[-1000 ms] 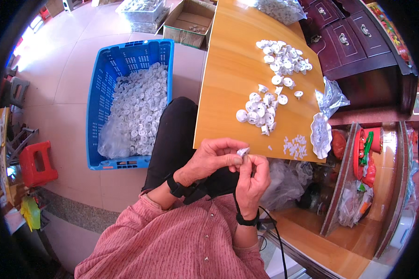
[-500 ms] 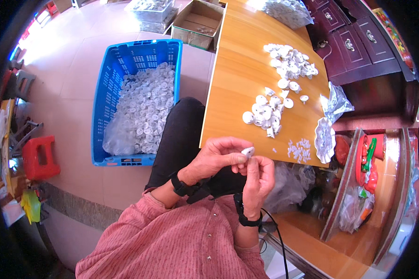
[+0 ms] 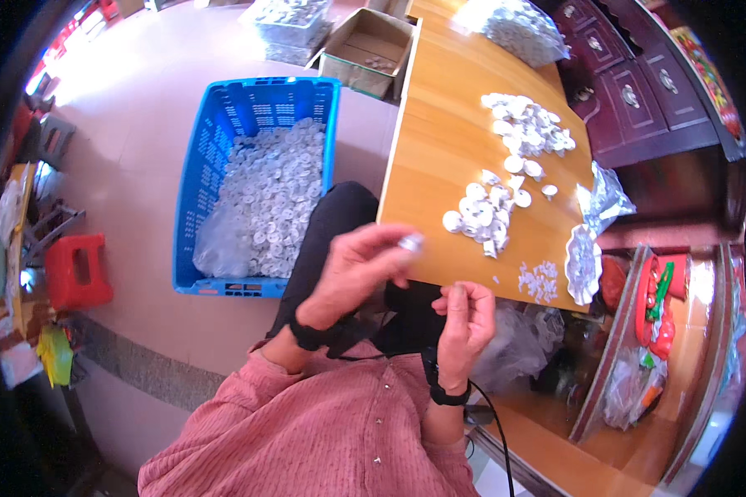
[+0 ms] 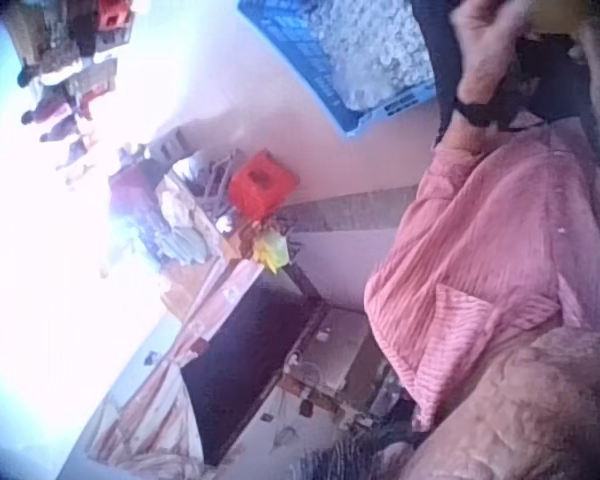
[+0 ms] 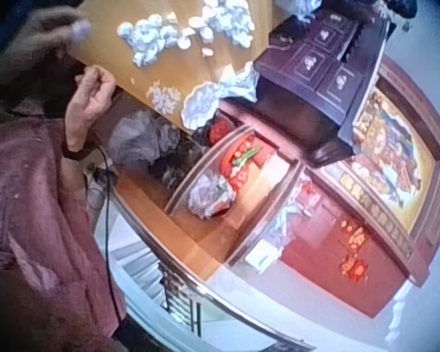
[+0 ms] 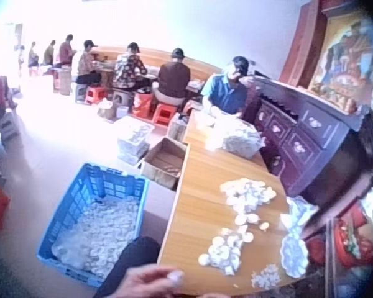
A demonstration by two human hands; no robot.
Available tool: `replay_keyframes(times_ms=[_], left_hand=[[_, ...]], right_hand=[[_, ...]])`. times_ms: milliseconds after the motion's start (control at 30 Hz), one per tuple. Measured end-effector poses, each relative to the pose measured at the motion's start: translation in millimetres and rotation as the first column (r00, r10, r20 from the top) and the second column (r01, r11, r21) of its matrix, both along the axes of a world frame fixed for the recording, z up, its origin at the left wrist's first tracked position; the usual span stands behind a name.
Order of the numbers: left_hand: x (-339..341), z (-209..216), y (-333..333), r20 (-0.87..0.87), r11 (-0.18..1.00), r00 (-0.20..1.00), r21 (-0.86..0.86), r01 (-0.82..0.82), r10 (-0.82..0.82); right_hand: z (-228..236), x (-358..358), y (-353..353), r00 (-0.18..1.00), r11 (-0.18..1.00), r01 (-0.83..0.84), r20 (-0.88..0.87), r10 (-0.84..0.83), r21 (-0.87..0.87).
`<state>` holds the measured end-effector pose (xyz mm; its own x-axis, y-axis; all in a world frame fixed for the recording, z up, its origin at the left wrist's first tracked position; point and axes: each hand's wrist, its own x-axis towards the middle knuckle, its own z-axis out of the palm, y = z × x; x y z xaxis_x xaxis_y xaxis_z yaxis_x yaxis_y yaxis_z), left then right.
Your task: Assembling small white plastic components by inserting one piece into another and placing them on a table.
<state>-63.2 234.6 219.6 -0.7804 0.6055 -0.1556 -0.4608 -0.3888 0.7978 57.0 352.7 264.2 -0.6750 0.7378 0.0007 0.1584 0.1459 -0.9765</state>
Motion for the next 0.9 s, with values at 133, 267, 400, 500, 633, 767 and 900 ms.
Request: replay_keyframes(times_ms=[133,267,400,500,633,767,900], left_hand=[[-32,-21,-26,0.110,0.924,0.918,-0.010,-0.381,0.380],[-62,-60,-62,0.098,0.809,0.803,-0.110,-0.578,0.587],[-70,-80,-74,0.036,0.649,0.667,-0.273,-0.710,0.744],[-63,-66,-64,-0.111,0.625,0.689,-0.336,-0.704,0.716],[-48,-44,-36,-0.250,0.705,0.795,-0.368,-0.606,0.553],[-30,-28,6,-0.503,0.808,0.798,-0.285,-0.515,0.332],[-13,-4,40,-0.740,0.809,0.667,-0.338,-0.481,0.086]], right_hand=[[-13,10,12,1.000,0.994,0.023,0.016,-0.025,0.110],[-27,23,30,0.995,0.964,0.063,0.055,-0.079,0.257],[-34,35,50,0.973,0.867,0.100,0.135,-0.188,0.489],[-33,38,61,0.958,0.799,0.101,0.159,-0.239,0.592],[-35,40,73,0.952,0.665,0.015,0.192,-0.238,0.747],[-35,36,72,0.930,0.555,-0.102,0.277,-0.241,0.825],[-34,36,70,0.860,0.502,-0.263,0.436,-0.265,0.824]])
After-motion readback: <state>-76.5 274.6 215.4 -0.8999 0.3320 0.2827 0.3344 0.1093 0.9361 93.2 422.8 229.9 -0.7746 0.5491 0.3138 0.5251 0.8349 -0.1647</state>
